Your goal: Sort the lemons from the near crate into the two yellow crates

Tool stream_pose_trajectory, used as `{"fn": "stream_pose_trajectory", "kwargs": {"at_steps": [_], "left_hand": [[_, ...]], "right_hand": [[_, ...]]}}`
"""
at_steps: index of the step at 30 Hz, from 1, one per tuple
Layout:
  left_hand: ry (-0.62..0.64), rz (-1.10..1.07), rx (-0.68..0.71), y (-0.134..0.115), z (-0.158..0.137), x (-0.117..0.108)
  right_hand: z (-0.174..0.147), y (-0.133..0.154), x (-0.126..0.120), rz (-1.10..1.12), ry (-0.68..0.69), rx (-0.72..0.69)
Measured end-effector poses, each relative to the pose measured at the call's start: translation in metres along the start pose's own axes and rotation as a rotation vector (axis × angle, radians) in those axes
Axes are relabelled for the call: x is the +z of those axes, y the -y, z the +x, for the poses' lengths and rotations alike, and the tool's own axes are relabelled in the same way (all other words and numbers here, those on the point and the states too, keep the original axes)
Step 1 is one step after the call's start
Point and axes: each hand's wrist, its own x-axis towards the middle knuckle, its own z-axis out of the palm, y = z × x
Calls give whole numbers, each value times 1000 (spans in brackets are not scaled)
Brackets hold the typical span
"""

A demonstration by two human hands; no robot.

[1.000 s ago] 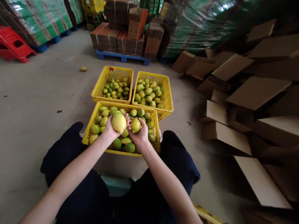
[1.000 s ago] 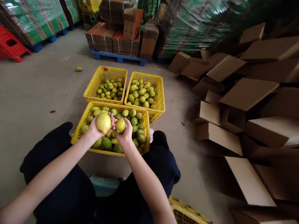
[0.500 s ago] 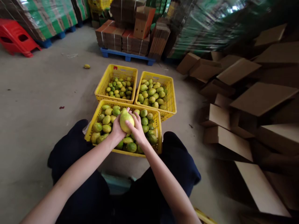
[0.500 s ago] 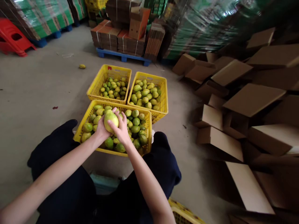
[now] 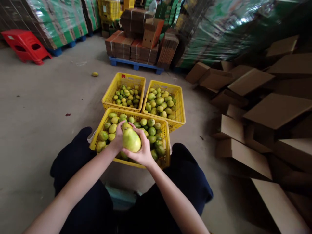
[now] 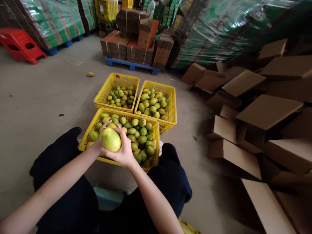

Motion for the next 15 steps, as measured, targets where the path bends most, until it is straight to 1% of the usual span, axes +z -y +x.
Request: {"fn": "stream_pose_trajectory", "kwargs": {"at_steps": [2, 4, 5, 6, 8, 10, 11, 13, 15], "left_hand": [[44, 24, 40, -17, 5, 11], [86, 83, 154, -31, 5, 19], [99, 124, 234, -36, 2, 21], [107, 171, 322, -40, -1, 22], [119, 267, 496, -44, -7, 20], [145, 366, 657, -44, -12, 17], [163, 416, 713, -44, -14, 15], [198, 501, 767, -44, -16, 13], [226, 555, 781, -44, -17, 13]], "right_hand": [[1, 1, -12, -6, -117, 43], [6, 0, -24, -112, -242, 47], [10, -1, -28, -168, -274, 31], [15, -1, -31, -207, -272, 9], [25, -2, -30, -230, -212, -29], [32, -4, -23, -221, -160, -56], [34, -5, -19, -219, -159, -68], [36, -8, -13, -231, -181, -92], [34, -11, -11, -253, -193, -124]]}}
